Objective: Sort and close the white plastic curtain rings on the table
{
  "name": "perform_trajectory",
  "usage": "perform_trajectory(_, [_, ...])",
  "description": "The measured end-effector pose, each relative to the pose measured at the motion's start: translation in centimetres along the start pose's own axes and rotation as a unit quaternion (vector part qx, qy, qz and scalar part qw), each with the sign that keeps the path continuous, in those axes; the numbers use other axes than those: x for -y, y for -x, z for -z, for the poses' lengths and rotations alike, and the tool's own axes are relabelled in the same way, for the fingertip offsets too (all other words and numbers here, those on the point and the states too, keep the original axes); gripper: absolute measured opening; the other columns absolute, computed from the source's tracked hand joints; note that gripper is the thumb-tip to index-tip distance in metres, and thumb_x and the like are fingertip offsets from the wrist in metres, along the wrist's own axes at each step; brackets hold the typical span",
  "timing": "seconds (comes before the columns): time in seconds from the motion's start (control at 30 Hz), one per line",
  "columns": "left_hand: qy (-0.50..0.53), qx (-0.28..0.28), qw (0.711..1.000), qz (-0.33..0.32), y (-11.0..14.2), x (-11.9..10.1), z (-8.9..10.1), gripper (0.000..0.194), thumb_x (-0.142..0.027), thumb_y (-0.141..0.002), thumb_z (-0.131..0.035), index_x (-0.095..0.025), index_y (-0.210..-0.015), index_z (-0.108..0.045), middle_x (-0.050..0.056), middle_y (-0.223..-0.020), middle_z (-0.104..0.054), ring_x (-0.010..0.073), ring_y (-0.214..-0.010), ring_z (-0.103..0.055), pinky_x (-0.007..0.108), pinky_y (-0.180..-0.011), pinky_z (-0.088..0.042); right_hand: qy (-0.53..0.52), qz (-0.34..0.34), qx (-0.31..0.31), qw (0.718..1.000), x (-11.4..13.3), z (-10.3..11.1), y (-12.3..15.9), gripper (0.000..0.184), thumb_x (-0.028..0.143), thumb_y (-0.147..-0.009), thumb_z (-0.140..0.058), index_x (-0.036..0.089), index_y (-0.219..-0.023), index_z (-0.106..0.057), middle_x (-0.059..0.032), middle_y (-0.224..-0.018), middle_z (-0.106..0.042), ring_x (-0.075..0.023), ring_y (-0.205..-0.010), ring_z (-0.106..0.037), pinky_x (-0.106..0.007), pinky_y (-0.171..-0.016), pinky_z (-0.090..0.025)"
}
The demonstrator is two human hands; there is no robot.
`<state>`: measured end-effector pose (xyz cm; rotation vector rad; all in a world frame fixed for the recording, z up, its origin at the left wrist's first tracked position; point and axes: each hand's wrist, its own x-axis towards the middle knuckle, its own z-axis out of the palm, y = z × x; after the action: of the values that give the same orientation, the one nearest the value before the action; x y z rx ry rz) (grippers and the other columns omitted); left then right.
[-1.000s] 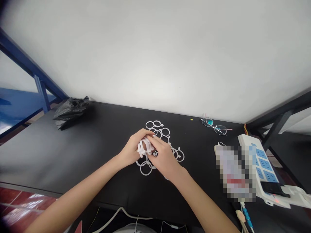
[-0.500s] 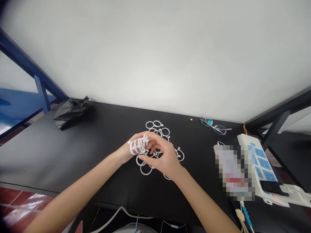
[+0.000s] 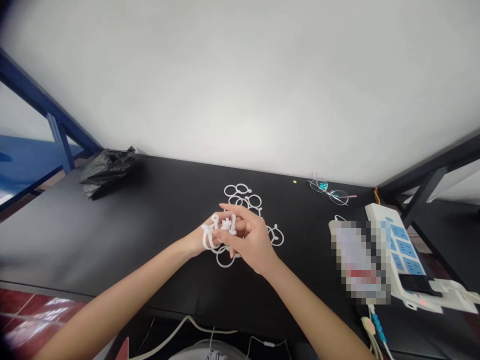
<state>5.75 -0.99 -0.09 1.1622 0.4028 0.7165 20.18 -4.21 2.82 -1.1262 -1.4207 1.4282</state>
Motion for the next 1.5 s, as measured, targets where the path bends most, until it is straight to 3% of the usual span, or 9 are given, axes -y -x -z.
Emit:
perform_trajectory(0.13, [-0.092,-0.026,0.995,-0.018,0.2,0.0,0.2,0.025,-0.033,-0.08,-0.071,-0.013,-0.09,-0.059,0.002,-0.061,-0.065,0.0173,-0.06,-0.066,0.025,-0.057,-0.049,-0.036,-0.063,0.017,0.997,0.3,0.4,-0.2,0.056,0.028,-0.076,-0.077,0.022,-0.128,-0.057,0.0079,-0.051,-0.062,-0.0083,-0.036,-0.056,-0.017,-0.037,-0.044])
perform_trajectory(0.27, [-0.071,-0.077,0.994,-0.043,0.1,-0.4,0.8,0.033,-0.032,-0.075,-0.077,-0.013,-0.096,-0.059,-0.002,-0.068,-0.06,0.0108,-0.055,-0.059,0.021,-0.052,-0.047,-0.121,-0.072,0.07,0.988,0.5,1.3,-0.6,0.065,0.021,-0.069,-0.083,0.022,-0.126,-0.051,0.0003,-0.075,-0.075,-0.014,-0.062,-0.072,-0.018,-0.05,-0.055])
perform_trajectory(0.4, [-0.076,-0.06,0.994,-0.053,0.2,-0.5,1.0,0.04,-0.036,-0.086,-0.065,-0.012,-0.118,-0.059,0.0,-0.071,-0.061,0.013,-0.06,-0.061,0.024,-0.057,-0.049,-0.119,-0.06,0.02,0.991,0.3,1.3,-0.6,0.032,0.033,-0.082,-0.074,0.02,-0.101,-0.052,-0.0009,-0.067,-0.074,-0.0157,-0.059,-0.073,-0.019,-0.049,-0.054])
perform_trajectory(0.67, [-0.254,-0.062,0.962,-0.078,0.3,-0.3,0.8,0.038,-0.026,-0.091,-0.055,-0.016,-0.127,-0.061,0.003,-0.074,-0.07,0.0164,-0.069,-0.067,0.025,-0.064,-0.051,-0.052,-0.046,-0.043,0.997,-0.4,0.9,-0.5,0.035,0.033,-0.075,-0.08,0.021,-0.08,-0.048,0.0019,-0.059,-0.069,-0.015,-0.049,-0.069,-0.017,-0.04,-0.044])
perform_trajectory(0.87, [-0.218,-0.11,0.96,-0.134,0.3,-0.2,1.3,0.057,-0.026,-0.075,-0.072,-0.017,-0.13,-0.06,0.012,-0.121,-0.067,0.029,-0.107,-0.066,0.039,-0.09,-0.053,-0.019,-0.006,0.022,1.0,-0.5,0.8,-0.3,0.051,0.018,-0.059,-0.089,0.022,-0.097,-0.056,0.0002,-0.089,-0.071,-0.0124,-0.068,-0.066,-0.024,-0.059,-0.053])
perform_trajectory(1.03, [-0.14,-0.1,0.983,-0.071,0.3,-0.5,0.9,0.056,-0.023,-0.073,-0.073,-0.016,-0.127,-0.062,0.014,-0.124,-0.066,0.0295,-0.105,-0.067,0.04,-0.086,-0.057,0.03,-0.008,0.056,0.998,-0.5,0.1,-0.2,0.034,0.018,-0.068,-0.083,0.021,-0.091,-0.059,-0.0007,-0.088,-0.073,-0.0135,-0.071,-0.067,-0.025,-0.061,-0.05])
perform_trajectory(1.17, [-0.102,-0.085,0.99,-0.047,0.3,-0.6,0.5,0.059,-0.026,-0.071,-0.076,-0.015,-0.127,-0.062,0.014,-0.119,-0.069,0.0303,-0.105,-0.068,0.042,-0.088,-0.057,-0.042,-0.041,0.041,0.997,-0.7,-0.1,-0.2,0.025,0.026,-0.068,-0.083,0.018,-0.08,-0.063,-0.0019,-0.081,-0.074,-0.0149,-0.068,-0.069,-0.026,-0.061,-0.054])
perform_trajectory(1.33, [-0.235,-0.069,0.967,-0.067,0.7,-0.5,1.0,0.053,-0.026,-0.077,-0.07,-0.015,-0.128,-0.061,0.013,-0.116,-0.069,0.0248,-0.092,-0.07,0.034,-0.074,-0.059,-0.065,-0.101,0.057,0.991,-1.1,0.0,-0.4,0.025,0.036,-0.073,-0.08,0.015,-0.082,-0.072,-0.0046,-0.074,-0.074,-0.0154,-0.058,-0.07,-0.02,-0.043,-0.046])
perform_trajectory(1.5, [-0.373,-0.038,0.923,-0.089,0.7,-0.9,1.6,0.05,-0.021,-0.083,-0.06,-0.017,-0.133,-0.059,0.008,-0.105,-0.073,0.0196,-0.085,-0.07,0.029,-0.074,-0.056,-0.082,-0.096,0.065,0.99,-1.4,-0.4,-0.1,0.025,0.037,-0.073,-0.08,0.014,-0.075,-0.071,-0.004,-0.071,-0.073,-0.0151,-0.06,-0.07,-0.021,-0.049,-0.052])
